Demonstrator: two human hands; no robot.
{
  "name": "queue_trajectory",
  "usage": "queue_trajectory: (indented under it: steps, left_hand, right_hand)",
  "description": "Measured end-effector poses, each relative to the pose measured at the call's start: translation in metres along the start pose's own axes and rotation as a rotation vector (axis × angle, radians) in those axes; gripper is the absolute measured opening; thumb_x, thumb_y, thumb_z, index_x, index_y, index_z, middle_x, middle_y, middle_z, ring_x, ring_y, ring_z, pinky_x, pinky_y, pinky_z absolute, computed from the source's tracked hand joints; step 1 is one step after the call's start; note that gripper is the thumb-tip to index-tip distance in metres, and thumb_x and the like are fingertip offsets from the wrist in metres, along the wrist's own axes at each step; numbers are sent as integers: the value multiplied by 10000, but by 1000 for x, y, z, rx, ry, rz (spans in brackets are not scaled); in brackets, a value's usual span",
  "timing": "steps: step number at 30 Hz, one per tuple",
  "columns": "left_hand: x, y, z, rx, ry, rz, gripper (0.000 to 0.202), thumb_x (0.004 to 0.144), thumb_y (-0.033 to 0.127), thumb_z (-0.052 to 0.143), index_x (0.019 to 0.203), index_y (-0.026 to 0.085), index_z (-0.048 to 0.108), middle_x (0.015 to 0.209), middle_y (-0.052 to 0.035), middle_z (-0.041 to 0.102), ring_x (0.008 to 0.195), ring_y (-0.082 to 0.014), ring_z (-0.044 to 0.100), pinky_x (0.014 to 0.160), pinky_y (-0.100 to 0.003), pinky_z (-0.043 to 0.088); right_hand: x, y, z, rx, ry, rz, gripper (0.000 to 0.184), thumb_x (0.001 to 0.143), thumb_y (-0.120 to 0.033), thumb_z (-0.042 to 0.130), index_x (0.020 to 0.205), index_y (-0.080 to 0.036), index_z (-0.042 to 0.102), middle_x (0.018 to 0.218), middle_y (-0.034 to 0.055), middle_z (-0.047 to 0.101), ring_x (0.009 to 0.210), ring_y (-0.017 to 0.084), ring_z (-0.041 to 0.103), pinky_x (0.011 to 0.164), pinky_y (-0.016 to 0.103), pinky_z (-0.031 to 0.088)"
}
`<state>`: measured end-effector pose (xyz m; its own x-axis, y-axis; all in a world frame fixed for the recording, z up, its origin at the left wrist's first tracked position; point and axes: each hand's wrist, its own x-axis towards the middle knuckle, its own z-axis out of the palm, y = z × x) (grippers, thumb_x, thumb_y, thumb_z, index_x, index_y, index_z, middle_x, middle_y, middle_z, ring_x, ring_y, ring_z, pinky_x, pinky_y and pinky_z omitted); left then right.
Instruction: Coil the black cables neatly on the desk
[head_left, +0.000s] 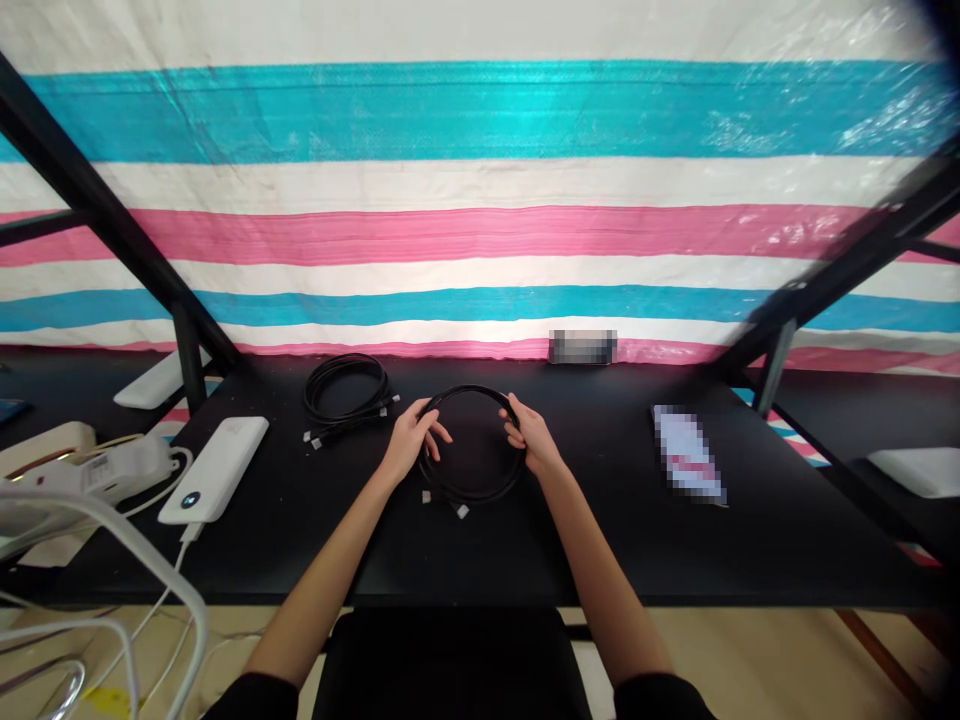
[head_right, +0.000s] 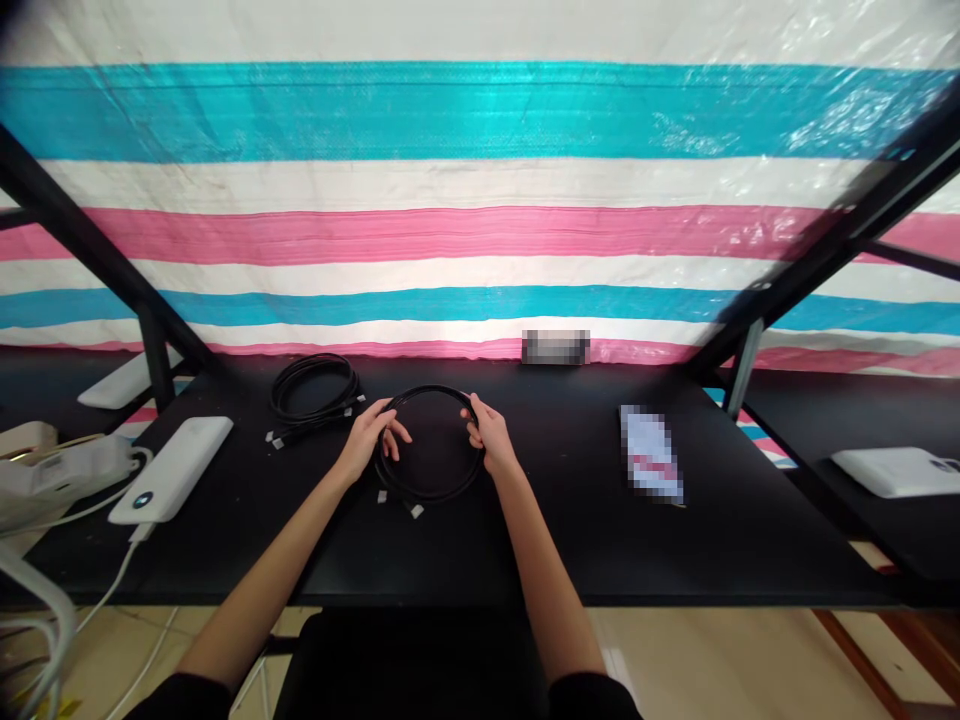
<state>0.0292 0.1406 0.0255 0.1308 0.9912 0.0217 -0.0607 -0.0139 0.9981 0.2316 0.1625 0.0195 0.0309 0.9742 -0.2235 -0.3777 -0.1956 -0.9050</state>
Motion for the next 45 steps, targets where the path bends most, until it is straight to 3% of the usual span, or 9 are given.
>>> queue_trajectory:
  steps: [7,13,18,21,25,30,34,39,45]
  left_hand:
    - [2,-1,-3,52,58,8,542,797,465,546,1227,138,497,742,-62,706,353,-86,545,344,-175,321]
    - [2,-1,-2,147,47,-46,532,782,452,579,1200,124,549,736,-72,701,351,-87,538,349,-181,340]
    - [3,-8,-5,288,87,-16,481,779,435,581,1162,143,591,748,-65,706,356,-98,540,366,-205,364]
    - [4,-12,-8,445,154,49,379,772,406,597,1069,179,659,760,-49,713,359,-92,536,427,-225,412]
    - [4,-15,-8,510,202,71,310,789,381,574,1014,201,689,724,-29,706,352,-92,531,437,-229,413]
    - [3,-11,-2,273,129,-50,342,781,376,566,995,131,669,679,-37,671,340,-100,535,354,-204,351]
    - [3,-7,1,92,177,-65,364,742,393,610,954,100,651,642,-25,634,330,-89,521,329,-189,312]
    - [3,-3,0,-61,316,-16,381,699,422,664,908,104,650,616,2,594,326,-61,480,331,-187,284]
    - [1,-1,3,-176,431,-5,408,659,425,704,906,105,651,607,20,585,322,-32,425,331,-186,239]
  right_hand:
    - [-6,9,9,-416,-15,-272,444,760,-551,566,899,-147,686,614,10,617,321,31,305,288,187,226]
    - [-11,16,10,-729,-86,-437,394,858,-438,482,1183,-243,592,826,16,687,373,61,449,402,214,405]
    - [-9,19,7,-936,-74,-543,356,886,-349,461,1222,-302,569,1020,27,664,425,61,516,557,254,486]
    - [-9,18,5,-998,-86,-555,353,901,-320,436,1229,-308,567,991,21,658,402,54,512,579,261,488]
    - [-10,17,4,-1042,-90,-561,356,897,-291,444,1230,-310,566,979,15,653,395,53,515,594,268,492]
    - [-9,19,5,-1033,-72,-577,377,853,-259,499,1220,-306,568,1087,33,643,478,85,562,578,272,510]
    - [-6,20,6,-877,-75,-542,391,839,-280,503,1226,-284,555,1126,51,626,471,80,564,512,259,519]
    - [-5,19,6,-699,-96,-418,423,815,-335,510,1215,-202,541,819,27,659,358,69,497,388,228,469]
    - [-7,15,8,-636,-62,-369,431,798,-386,522,1157,-152,573,545,-44,544,336,91,504,362,205,436]
